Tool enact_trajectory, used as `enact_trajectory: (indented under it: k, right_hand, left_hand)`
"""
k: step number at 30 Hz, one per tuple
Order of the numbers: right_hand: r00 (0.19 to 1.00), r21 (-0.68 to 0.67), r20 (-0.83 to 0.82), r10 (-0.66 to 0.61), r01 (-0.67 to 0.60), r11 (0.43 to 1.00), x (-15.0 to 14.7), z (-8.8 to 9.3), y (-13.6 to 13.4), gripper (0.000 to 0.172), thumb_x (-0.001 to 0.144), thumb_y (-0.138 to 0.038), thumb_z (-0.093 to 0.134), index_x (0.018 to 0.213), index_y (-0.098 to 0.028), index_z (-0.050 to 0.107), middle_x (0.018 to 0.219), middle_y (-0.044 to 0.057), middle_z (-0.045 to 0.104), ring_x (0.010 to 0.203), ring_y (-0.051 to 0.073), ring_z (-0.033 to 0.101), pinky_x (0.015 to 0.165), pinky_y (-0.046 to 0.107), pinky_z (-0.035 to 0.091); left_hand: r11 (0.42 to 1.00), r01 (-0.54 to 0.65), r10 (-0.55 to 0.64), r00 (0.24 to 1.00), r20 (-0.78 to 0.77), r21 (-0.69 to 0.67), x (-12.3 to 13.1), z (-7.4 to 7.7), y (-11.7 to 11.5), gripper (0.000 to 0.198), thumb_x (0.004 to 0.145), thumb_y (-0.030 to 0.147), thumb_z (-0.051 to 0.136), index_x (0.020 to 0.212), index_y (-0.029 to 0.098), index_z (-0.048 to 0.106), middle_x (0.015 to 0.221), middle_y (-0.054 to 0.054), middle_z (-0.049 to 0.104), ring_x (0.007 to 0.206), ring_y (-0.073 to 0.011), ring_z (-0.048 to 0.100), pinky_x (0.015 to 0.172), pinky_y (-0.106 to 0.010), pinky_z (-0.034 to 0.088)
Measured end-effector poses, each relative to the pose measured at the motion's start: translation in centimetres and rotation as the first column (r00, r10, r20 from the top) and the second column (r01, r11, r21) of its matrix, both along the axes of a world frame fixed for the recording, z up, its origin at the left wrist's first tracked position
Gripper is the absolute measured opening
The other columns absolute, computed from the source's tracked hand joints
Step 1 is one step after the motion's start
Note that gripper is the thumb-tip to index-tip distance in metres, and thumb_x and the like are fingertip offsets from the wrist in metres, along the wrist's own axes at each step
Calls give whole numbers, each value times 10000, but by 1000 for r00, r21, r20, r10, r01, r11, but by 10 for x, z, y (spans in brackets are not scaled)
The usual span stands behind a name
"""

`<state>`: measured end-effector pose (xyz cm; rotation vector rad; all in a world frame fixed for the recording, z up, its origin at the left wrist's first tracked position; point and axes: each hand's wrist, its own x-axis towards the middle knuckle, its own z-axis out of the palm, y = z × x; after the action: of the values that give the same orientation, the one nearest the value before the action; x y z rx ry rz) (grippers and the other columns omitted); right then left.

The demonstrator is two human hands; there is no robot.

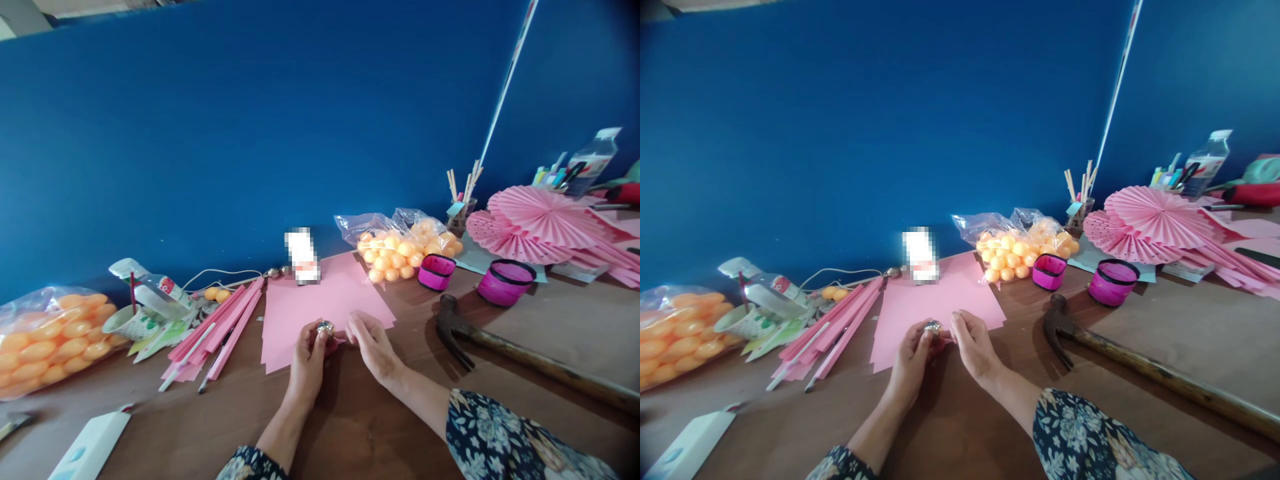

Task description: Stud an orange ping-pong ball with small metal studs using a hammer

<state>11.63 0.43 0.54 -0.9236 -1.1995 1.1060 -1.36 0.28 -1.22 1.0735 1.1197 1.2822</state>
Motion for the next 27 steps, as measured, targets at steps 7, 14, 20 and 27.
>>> enact_trajectory:
  k: [7,14,20,27]
  right_hand:
    - [999,11,39,-9,8,1000,0,1,-2,363,859,-345,367,530,-194,345,522,-53,317,518,92,321,509,230,293]
    - [999,14,30,-14,14,1000,0,0,-3,349,856,-345,371,542,-194,349,532,-54,311,527,91,324,521,230,317]
    - [999,26,37,-12,11,1000,0,0,-3,354,857,-351,370,543,-189,356,543,-50,325,534,90,331,521,225,319]
    - [998,51,68,2,-5,999,0,5,-8,338,853,-353,386,557,-191,357,553,-48,349,546,93,355,546,225,332]
  left_hand:
    - [996,78,-79,996,-39,-39,0,2,1,389,750,390,527,1053,146,538,905,-83,648,767,-169,624,706,-314,510]
    - [994,100,-101,994,-45,-33,-2,1,1,487,732,367,565,1159,147,484,964,-83,635,804,-176,618,765,-336,500]
    - [992,99,-100,995,-3,-74,-3,1,2,516,697,365,606,1158,159,497,930,-66,643,788,-169,612,759,-323,492]
    - [989,124,-122,992,29,-85,-1,8,0,432,706,347,600,1086,145,555,959,-71,625,791,-146,587,744,-281,486]
